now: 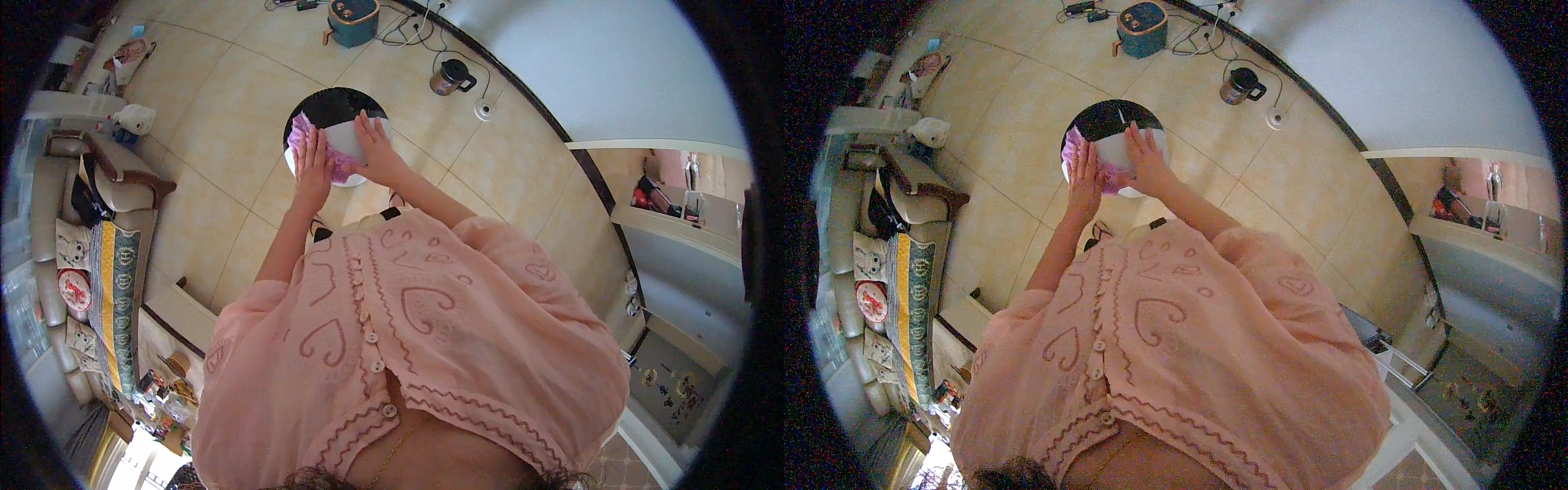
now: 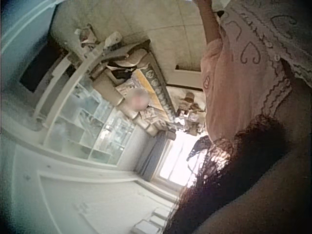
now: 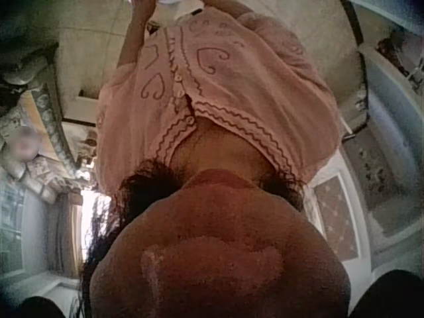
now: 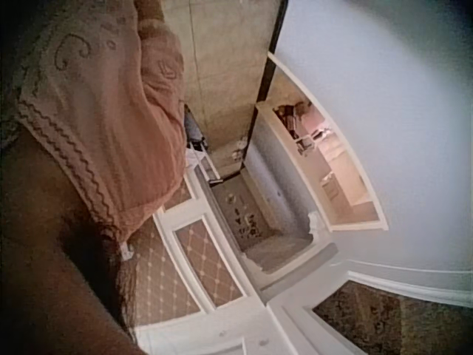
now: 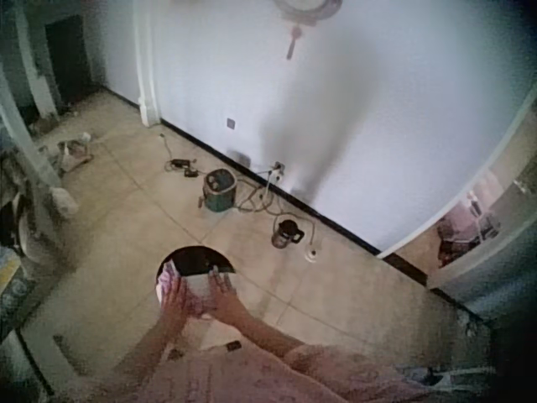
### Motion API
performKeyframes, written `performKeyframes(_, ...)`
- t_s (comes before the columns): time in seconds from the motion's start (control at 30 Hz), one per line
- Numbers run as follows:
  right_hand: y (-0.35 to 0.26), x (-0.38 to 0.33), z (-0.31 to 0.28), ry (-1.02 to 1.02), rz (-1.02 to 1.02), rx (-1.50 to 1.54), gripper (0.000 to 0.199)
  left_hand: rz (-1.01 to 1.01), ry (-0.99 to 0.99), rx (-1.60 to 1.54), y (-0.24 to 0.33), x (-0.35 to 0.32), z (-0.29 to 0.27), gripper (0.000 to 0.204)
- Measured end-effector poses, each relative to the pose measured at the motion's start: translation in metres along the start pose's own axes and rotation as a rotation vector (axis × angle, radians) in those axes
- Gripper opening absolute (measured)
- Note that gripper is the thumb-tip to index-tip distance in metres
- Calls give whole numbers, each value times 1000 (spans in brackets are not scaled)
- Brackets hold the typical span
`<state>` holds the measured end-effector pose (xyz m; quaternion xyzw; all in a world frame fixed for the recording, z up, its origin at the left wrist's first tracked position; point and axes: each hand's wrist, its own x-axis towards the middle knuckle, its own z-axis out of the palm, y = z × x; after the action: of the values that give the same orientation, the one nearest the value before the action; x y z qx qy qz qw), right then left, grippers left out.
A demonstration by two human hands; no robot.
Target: The person wipes the top surface of a white and black robotic vacuum cleaner with a pink cloth. They hold the device steady with one hand while scrubbing the top with the other, then briefly lift a black kettle from the floor before resuming the cleaning task.
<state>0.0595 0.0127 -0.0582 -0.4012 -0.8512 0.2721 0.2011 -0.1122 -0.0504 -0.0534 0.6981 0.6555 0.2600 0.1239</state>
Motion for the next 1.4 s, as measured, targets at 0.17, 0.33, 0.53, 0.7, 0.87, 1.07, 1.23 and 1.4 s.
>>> performKeyframes(0.17,14,6,9,79,23,89,81,-73,151,-553,10,23,-7,49)
performKeyframes(0.33,-13,1,13,-23,174,-285,74,40,43,-141,36,50,0,48)
performKeyframes(0.53,-31,4,-1,-64,298,-198,72,2,-48,441,39,48,4,48)
performKeyframes(0.7,-26,3,7,-85,286,-341,73,-131,-46,444,44,41,8,50)
performKeyframes(0.87,-27,-4,15,-9,272,-323,73,-189,-31,302,39,16,4,53)
performKeyframes(1.07,-27,-1,12,-19,290,-245,88,-272,17,139,27,-10,0,60)
performKeyframes(1.23,-14,2,10,-52,271,-207,105,-489,-62,34,-3,-28,11,68)
performKeyframes(1.4,-14,-1,10,-41,250,-176,108,-242,57,-41,20,5,13,65)
